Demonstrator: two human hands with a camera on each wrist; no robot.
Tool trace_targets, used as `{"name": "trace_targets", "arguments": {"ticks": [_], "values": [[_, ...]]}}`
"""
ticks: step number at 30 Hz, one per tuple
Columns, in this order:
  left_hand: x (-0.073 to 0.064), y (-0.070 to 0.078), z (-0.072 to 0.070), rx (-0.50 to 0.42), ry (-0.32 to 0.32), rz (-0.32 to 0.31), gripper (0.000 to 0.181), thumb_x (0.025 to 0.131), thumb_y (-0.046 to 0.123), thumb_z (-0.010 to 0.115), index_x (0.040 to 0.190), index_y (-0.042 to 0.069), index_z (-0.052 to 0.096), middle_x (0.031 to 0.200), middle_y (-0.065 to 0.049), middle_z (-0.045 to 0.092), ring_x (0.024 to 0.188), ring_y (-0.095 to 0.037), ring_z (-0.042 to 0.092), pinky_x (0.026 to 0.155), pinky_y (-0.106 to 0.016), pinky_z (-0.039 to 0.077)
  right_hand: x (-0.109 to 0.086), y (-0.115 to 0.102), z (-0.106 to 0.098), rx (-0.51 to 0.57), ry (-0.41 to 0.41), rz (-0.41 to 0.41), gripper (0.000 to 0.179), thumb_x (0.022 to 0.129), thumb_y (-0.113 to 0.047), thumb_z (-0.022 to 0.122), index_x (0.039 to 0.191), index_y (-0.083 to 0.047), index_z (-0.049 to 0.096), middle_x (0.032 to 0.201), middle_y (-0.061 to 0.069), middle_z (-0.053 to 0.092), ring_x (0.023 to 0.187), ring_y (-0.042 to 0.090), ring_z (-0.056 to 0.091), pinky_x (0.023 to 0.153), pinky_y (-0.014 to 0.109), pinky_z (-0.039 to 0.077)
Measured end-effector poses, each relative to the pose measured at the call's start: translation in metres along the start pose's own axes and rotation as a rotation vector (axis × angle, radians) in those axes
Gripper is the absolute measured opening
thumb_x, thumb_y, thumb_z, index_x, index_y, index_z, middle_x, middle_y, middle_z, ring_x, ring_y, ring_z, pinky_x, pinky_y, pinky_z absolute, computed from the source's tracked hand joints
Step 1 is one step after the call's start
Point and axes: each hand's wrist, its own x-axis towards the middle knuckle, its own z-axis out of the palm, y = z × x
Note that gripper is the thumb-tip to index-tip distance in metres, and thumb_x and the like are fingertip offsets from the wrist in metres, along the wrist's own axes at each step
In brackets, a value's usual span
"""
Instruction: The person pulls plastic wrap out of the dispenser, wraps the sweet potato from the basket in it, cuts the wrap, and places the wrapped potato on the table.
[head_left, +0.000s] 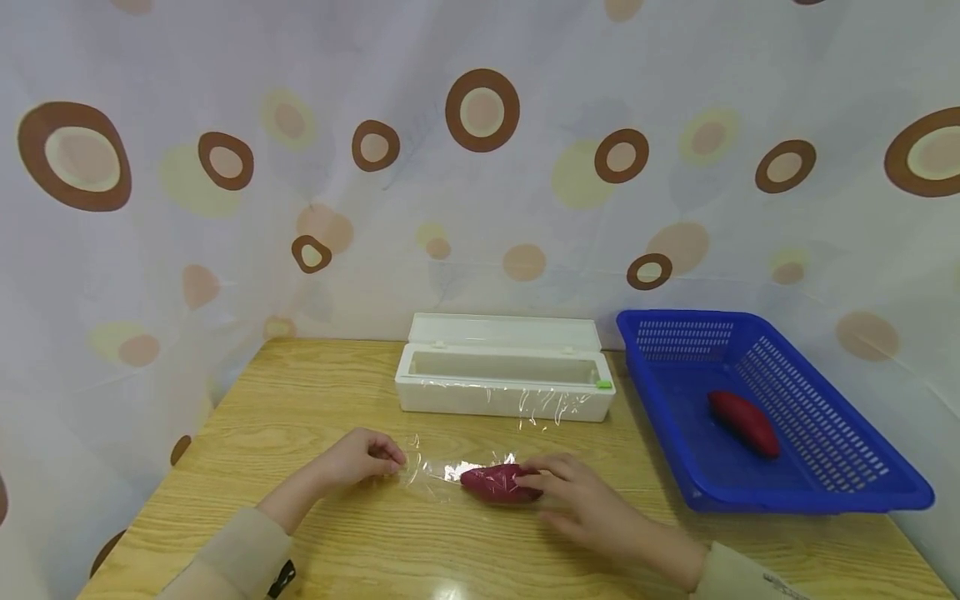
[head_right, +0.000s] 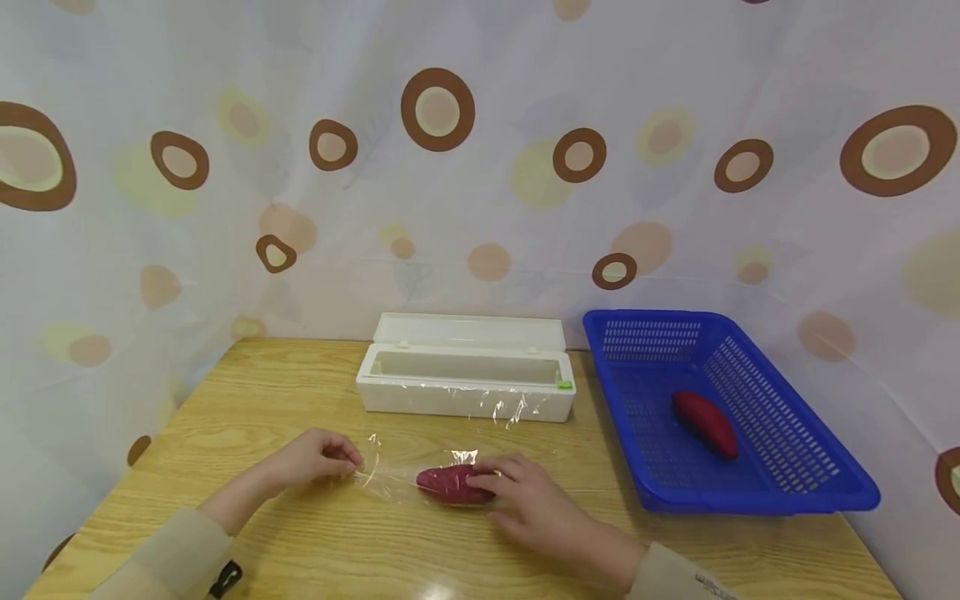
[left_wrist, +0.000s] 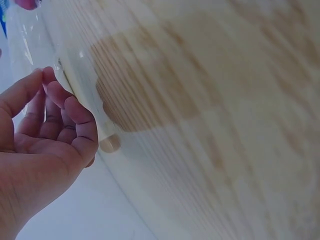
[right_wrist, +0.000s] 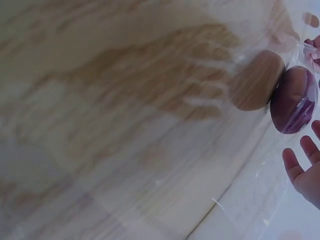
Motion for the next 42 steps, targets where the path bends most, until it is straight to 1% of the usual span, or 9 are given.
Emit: {"name": "trace_targets", "arguments": {"ticks": [3,8,15,21,25,27,33,37,42], "values": [[0.0,-0.001,0.0,0.012,0.002,-0.003,0.012,0.087,0.007,0.065,0.094,-0.002,0.068,0.085,-0.007,0.066,0.071,-0.01,0.053,0.061,-0.024,0.046,0.003,0.001,0.004,-0.003,-0.029,0.021,0.049,0.082,-0.021,0.072,0.129,-0.021,0.057,0.133,-0.001,0.052,0.119,0.019,0.049,0.094,0.044,0.046],[-0.002,-0.003,-0.002,0.008,0.002,0.006,0.013,0.088,0.007,0.065,0.095,-0.003,0.067,0.083,-0.007,0.066,0.07,-0.01,0.054,0.06,-0.024,0.047,0.008,0.005,0.01,-0.02,-0.015,0.049,0.051,0.079,-0.018,0.073,0.128,-0.018,0.057,0.13,0.001,0.054,0.119,0.021,0.051,0.094,0.045,0.047],[-0.004,-0.001,-0.011,0.009,0.023,0.01,0.016,0.088,0.01,0.065,0.098,-0.002,0.067,0.089,-0.009,0.065,0.077,-0.014,0.056,0.066,-0.027,0.047,0.015,0.012,0.013,-0.046,0.018,0.009,0.052,0.076,-0.01,0.075,0.125,-0.016,0.06,0.124,0.002,0.059,0.111,0.022,0.057,0.09,0.043,0.049],[-0.003,0.007,-0.017,0.044,0.062,0.017,0.015,0.087,0.007,0.065,0.098,-0.003,0.067,0.09,-0.013,0.065,0.078,-0.014,0.054,0.066,-0.027,0.046,0.019,0.017,0.011,-0.026,0.028,-0.022,0.052,0.074,-0.006,0.077,0.123,-0.014,0.061,0.12,0.005,0.062,0.106,0.024,0.06,0.088,0.042,0.051],[-0.003,0.014,-0.018,0.059,0.102,0.025,0.014,0.087,0.005,0.064,0.098,-0.003,0.066,0.091,-0.016,0.064,0.079,-0.015,0.053,0.067,-0.027,0.046,0.019,0.02,0.011,-0.006,0.042,-0.055,0.053,0.072,-0.005,0.078,0.122,-0.012,0.062,0.119,0.006,0.063,0.106,0.025,0.061,0.087,0.042,0.051],[-0.002,0.019,-0.014,0.067,0.117,0.044,0.013,0.088,0.005,0.064,0.099,-0.002,0.067,0.093,-0.015,0.065,0.081,-0.015,0.053,0.069,-0.026,0.046,0.018,0.02,0.011,0.006,0.042,-0.055,0.053,0.072,-0.006,0.078,0.122,-0.012,0.062,0.119,0.005,0.063,0.106,0.024,0.061,0.087,0.041,0.051],[0.002,0.037,0.005,0.128,0.136,0.155,0.013,0.089,0.011,0.065,0.098,0.004,0.068,0.095,-0.012,0.067,0.081,-0.014,0.055,0.07,-0.023,0.048,0.018,0.021,0.011,0.043,0.017,-0.022,0.052,0.074,-0.013,0.078,0.123,-0.013,0.061,0.121,0.004,0.062,0.11,0.023,0.06,0.09,0.04,0.05],[0.005,0.049,0.02,0.147,0.125,0.216,0.013,0.088,0.015,0.067,0.1,0.009,0.069,0.098,-0.008,0.068,0.083,-0.013,0.056,0.07,-0.025,0.048,0.018,0.021,0.011,0.062,-0.014,0.01,0.052,0.076,-0.016,0.077,0.125,-0.015,0.06,0.124,0.003,0.061,0.113,0.023,0.058,0.093,0.042,0.048],[0.01,0.057,0.038,0.127,0.093,0.29,0.022,0.084,0.015,0.071,0.106,0.011,0.068,0.104,-0.008,0.068,0.091,-0.022,0.06,0.076,-0.03,0.049,0.018,0.023,0.01,0.081,-0.029,0.023,0.053,0.076,-0.016,0.076,0.126,-0.014,0.059,0.125,0.005,0.06,0.114,0.024,0.058,0.094,0.042,0.048]]}}
